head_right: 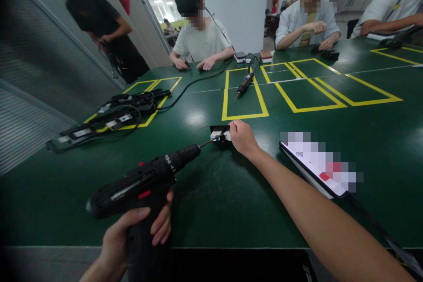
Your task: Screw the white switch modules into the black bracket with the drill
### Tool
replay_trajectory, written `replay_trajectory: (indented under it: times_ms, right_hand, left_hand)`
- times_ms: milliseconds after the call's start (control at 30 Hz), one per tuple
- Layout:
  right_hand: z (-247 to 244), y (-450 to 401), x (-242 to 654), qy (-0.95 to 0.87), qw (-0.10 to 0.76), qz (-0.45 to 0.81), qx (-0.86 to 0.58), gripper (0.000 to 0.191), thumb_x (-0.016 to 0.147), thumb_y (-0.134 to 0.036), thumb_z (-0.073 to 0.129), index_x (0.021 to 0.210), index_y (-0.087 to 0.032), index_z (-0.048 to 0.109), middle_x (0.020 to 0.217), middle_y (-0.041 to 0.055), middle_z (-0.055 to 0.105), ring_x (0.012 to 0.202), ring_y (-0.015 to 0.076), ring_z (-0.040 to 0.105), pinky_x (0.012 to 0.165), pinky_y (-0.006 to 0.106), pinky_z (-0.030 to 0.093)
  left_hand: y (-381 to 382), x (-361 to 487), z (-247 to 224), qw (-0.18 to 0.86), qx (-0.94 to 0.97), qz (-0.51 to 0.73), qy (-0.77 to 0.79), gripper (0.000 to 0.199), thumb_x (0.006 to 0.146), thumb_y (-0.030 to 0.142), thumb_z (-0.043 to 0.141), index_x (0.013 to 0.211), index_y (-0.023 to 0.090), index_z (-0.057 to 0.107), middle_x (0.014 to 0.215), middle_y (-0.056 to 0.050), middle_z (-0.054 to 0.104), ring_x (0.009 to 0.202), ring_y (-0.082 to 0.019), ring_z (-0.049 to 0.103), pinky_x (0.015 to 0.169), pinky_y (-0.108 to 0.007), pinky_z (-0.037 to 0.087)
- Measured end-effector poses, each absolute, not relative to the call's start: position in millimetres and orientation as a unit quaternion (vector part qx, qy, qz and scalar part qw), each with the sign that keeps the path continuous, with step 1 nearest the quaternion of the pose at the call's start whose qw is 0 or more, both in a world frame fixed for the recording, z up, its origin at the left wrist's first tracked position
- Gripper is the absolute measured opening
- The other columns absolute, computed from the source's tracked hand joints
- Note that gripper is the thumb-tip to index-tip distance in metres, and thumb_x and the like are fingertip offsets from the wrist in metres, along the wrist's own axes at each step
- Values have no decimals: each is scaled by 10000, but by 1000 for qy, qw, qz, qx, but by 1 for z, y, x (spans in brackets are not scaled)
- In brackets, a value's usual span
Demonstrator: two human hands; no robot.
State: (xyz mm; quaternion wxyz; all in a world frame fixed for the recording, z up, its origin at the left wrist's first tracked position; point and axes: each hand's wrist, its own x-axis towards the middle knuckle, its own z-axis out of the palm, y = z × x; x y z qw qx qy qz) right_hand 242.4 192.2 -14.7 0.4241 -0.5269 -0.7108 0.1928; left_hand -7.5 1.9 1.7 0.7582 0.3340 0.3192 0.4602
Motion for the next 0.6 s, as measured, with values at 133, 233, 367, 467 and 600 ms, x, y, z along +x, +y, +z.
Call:
replay_trajectory:
  times_ms: [133,233,367,467,600]
  right_hand:
    - [-15,193,242,-710,422,187,-531,342,898,-248,321,842,-142,642,837,89,652,768,185,563,698,274,374]
    - [-15,193,241,-711,423,187,-530,341,898,-245,319,832,-143,638,838,87,651,768,184,564,697,272,376]
    - [-16,193,242,-710,424,188,-529,342,899,-249,317,837,-143,636,833,86,648,759,183,562,688,272,377]
    - [-16,193,242,-710,423,190,-531,344,900,-253,315,846,-142,637,836,86,648,757,183,561,690,274,378]
    - [-16,193,242,-711,426,189,-527,348,900,-255,314,847,-140,637,832,87,646,748,182,558,690,277,376]
  left_hand:
    - [2,-7,2,760,337,461,311,308,802,273,418,1043,104,509,572,-9,489,460,-142,497,514,-323,433]
    - [3,-7,3,762,335,460,310,303,805,274,416,1038,104,510,574,-10,489,467,-143,500,519,-320,434]
    - [3,-7,4,760,338,459,312,302,803,278,426,1037,104,505,572,-9,486,469,-142,497,521,-319,436]
    - [2,-7,3,759,340,457,315,299,802,276,428,1037,107,506,573,-8,488,465,-142,498,516,-320,437]
    - [2,-7,2,759,338,458,317,302,799,280,432,1037,109,504,573,-10,491,465,-144,500,517,-322,436]
